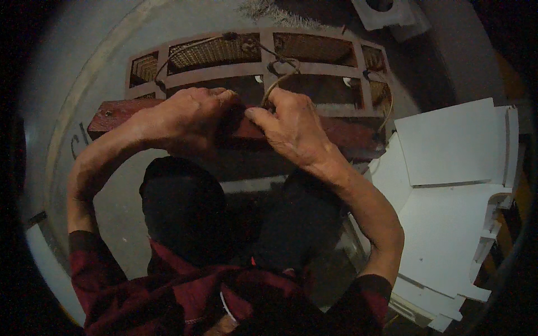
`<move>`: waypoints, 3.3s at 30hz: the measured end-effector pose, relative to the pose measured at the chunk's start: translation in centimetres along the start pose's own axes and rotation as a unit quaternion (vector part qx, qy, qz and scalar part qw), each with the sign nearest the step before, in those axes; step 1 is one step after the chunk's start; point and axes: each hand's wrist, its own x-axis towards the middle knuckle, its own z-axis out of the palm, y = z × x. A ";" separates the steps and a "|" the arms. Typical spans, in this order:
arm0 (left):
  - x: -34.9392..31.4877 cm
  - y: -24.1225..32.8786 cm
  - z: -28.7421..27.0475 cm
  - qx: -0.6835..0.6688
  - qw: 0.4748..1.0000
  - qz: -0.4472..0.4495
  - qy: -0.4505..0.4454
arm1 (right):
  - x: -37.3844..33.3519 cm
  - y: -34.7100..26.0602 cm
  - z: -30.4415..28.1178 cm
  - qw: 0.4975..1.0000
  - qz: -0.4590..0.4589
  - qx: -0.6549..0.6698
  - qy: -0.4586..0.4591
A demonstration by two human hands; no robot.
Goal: The person sits on the floor and assembles a wooden frame by inserting wires through holes in the frame and securing them. They handle the frame and wires with their hands, adjusting and positioning components throughout the process.
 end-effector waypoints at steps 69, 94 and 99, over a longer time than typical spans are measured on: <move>1.5 -0.8 4.1 -0.174 0.934 0.031 -0.309 | 9.9 0.7 -24.4 0.571 -0.400 -0.652 0.299; 1.9 -3.5 19.0 -0.057 0.995 0.045 -0.068 | -9.9 18.2 -7.6 0.887 0.219 -0.398 0.082; 1.3 -3.8 19.0 -0.052 0.994 -0.011 -0.096 | -8.7 19.5 -6.3 0.889 0.255 -0.371 0.080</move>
